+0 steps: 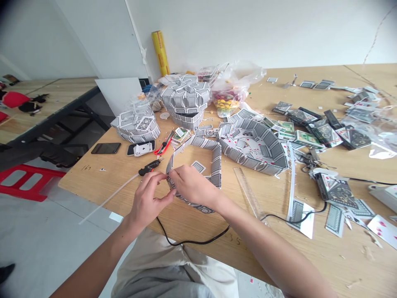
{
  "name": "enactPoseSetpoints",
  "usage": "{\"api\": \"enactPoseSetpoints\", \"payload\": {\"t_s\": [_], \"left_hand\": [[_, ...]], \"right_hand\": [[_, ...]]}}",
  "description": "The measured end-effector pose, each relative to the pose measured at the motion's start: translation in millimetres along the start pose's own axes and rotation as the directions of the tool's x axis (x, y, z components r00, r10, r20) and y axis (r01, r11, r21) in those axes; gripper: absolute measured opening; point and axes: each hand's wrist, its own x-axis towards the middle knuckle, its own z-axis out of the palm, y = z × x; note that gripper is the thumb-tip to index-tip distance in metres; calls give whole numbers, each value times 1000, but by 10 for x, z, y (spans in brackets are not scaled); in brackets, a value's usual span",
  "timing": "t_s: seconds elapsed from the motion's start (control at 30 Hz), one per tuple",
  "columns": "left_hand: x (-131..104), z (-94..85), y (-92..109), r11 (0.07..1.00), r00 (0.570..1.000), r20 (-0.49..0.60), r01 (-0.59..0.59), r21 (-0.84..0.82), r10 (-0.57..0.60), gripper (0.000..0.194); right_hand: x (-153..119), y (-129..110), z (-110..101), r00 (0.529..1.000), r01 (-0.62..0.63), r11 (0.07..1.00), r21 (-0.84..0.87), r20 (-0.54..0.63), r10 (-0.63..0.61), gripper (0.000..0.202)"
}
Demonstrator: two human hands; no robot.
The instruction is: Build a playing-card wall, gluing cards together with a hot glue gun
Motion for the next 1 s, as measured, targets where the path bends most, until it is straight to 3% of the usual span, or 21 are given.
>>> {"api": "enactPoseSetpoints", "payload": {"t_s": [0.13, 0.6, 1.0], "left_hand": [[2, 16, -19, 999, 999, 2, -36, 2, 36, 29], [-30, -27, -100, 999, 998, 58, 8, -45, -5, 38], [36, 12, -38, 995, 996, 1, -92, 42, 92, 31]], "right_hand": [[10, -1, -8, 1000, -11, 1000, -9, -11, 11, 30], [-12, -30, -14, 1000, 13, 1000, 10, -5, -13, 33], [0, -28, -23, 999, 21, 1000, 24, -26, -20, 33]]}}
